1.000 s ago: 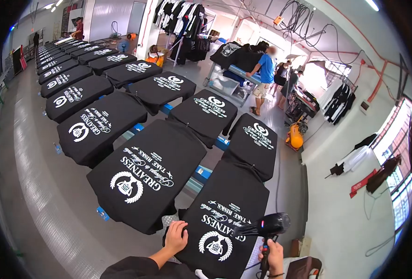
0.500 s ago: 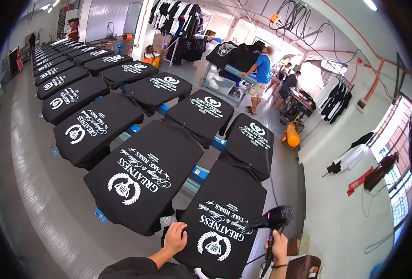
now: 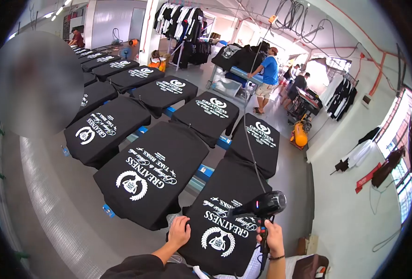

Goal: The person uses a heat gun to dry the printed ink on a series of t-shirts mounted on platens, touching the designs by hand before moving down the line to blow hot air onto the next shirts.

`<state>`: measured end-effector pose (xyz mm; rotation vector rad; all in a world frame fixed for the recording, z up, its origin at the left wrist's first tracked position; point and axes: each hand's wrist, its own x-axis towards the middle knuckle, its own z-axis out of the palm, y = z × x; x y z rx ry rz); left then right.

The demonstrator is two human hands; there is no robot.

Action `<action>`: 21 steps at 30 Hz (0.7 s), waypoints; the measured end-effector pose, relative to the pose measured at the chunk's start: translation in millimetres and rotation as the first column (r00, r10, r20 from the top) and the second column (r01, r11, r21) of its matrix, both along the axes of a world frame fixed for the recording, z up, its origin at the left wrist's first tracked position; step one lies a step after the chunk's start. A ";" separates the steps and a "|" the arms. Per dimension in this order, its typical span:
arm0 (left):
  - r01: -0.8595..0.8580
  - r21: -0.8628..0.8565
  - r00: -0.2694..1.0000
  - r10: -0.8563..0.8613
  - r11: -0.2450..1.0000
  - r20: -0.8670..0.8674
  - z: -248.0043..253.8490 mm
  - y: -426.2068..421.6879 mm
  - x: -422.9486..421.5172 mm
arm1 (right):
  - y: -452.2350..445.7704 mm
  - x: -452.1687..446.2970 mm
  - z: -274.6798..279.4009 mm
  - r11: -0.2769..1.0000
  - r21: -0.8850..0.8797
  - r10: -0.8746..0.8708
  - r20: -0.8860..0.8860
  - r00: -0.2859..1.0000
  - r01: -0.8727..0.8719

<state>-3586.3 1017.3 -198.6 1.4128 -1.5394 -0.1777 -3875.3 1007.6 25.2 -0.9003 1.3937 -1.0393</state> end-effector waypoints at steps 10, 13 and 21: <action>-0.114 -0.015 0.993 0.114 0.993 -0.007 21.2 3.0 -28.0 | 80.7 -98.5 -2.2 0.991 -0.038 -0.121 0.119 0.985 0.127; 0.116 0.150 0.923 -0.051 0.982 -0.381 65.6 16.0 -105.0 | 107.4 -134.5 -7.9 0.977 -0.105 -0.190 -0.022 0.982 0.187; 0.959 0.058 0.110 -0.177 0.278 -0.978 145.0 100.7 -375.2 | 160.5 -214.1 -18.7 0.954 -0.299 -0.110 -0.447 0.888 -0.032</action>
